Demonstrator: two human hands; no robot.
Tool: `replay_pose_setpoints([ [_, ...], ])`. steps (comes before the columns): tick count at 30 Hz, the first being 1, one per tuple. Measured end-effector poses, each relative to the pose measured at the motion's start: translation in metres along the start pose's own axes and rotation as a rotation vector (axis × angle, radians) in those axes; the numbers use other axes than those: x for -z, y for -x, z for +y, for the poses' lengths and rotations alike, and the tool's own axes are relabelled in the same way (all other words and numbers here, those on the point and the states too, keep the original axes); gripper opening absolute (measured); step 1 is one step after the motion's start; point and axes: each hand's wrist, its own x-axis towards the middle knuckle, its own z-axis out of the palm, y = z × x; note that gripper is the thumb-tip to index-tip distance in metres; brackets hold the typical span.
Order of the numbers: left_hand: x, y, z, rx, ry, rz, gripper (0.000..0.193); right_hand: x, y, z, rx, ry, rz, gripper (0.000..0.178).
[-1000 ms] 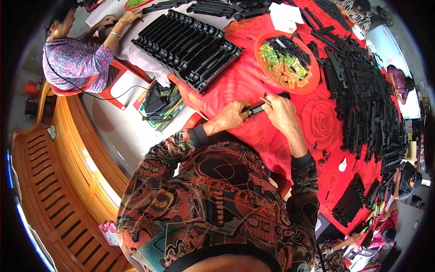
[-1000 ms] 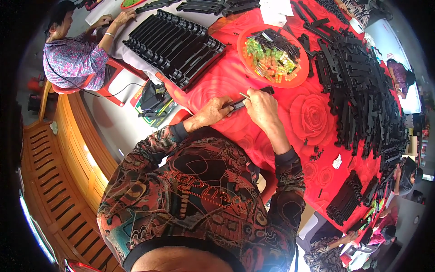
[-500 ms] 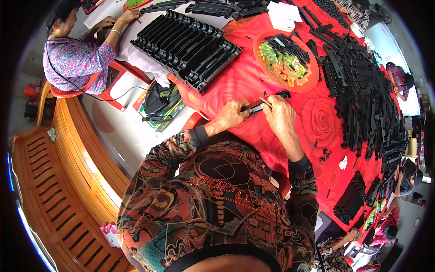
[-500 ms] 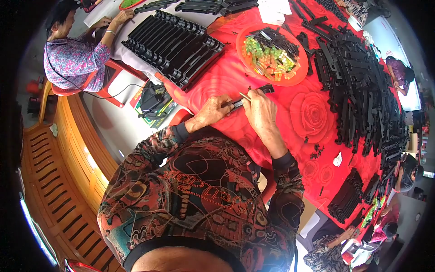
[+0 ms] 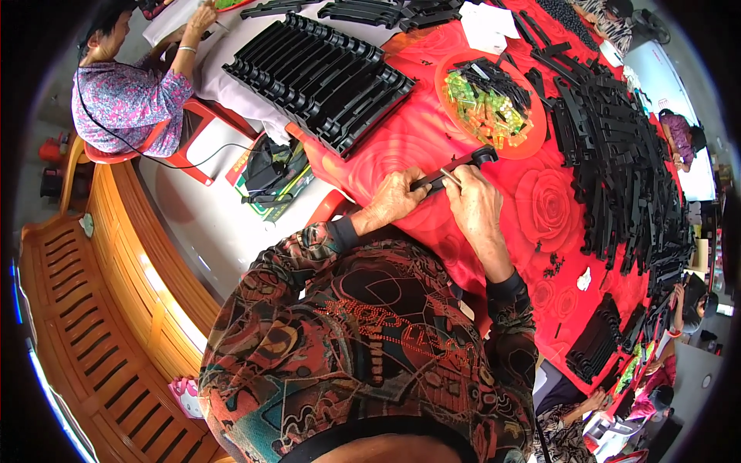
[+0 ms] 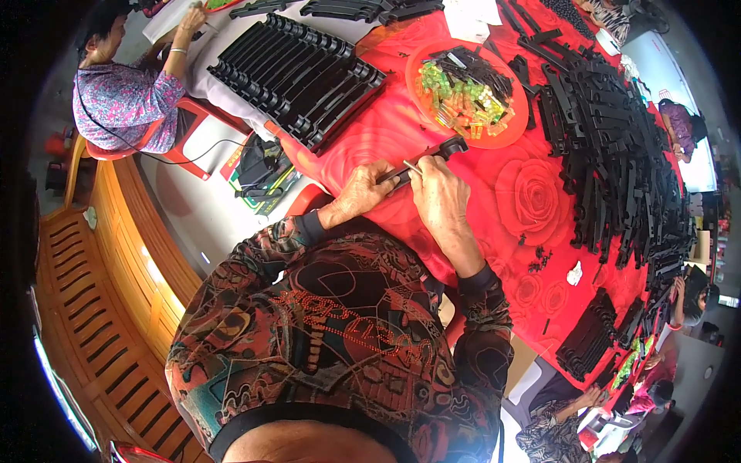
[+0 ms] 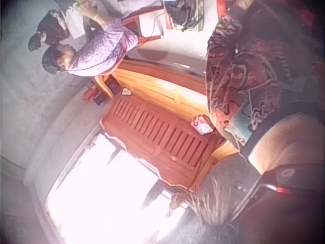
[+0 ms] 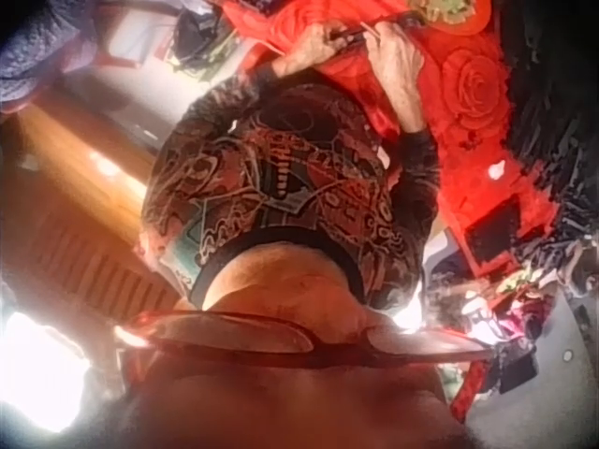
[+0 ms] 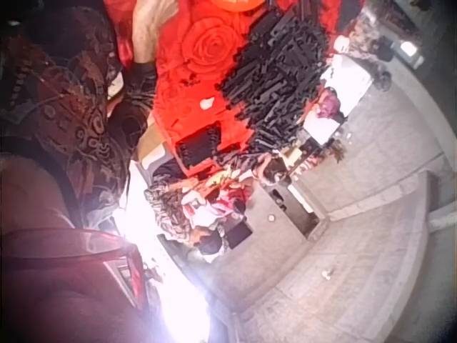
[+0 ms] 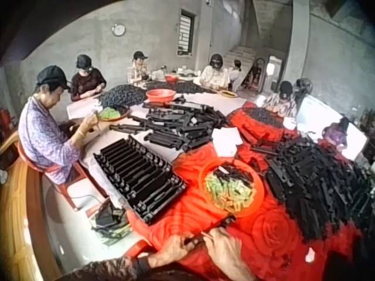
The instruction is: The person assembles toy gun parts by picking up small components and inserting them into plastic frames by hand, then placing each assembled frame into a rack.
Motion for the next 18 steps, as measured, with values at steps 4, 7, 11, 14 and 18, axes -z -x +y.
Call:
replay_pose_setpoints([
  [4, -0.0015, 0.0016, -0.0034, -0.008, 0.001, 0.026, 0.019, -0.0051, -0.0007, 0.0022, -0.008, -0.015, 0.031, 0.017],
  [7, -0.0023, 0.0017, -0.0052, -0.012, 0.002, 0.018, 0.020, -0.0086, -0.0003, 0.0067, 0.017, 0.050, 0.017, 0.019],
  [11, -0.0010, 0.0029, -0.0043, -0.023, 0.021, 0.001, 0.019, -0.0093, 0.0021, 0.0058, 0.031, 0.038, 0.039, 0.020],
  [14, 0.0011, 0.0030, -0.0025, -0.017, 0.054, -0.070, 0.017, -0.0091, 0.0032, 0.0046, 0.050, 0.071, 0.044, 0.020],
  [18, -0.0025, 0.0031, -0.0079, -0.045, 0.088, -0.023, 0.022, -0.0085, 0.0037, 0.0032, 0.055, 0.079, 0.042, 0.020],
])
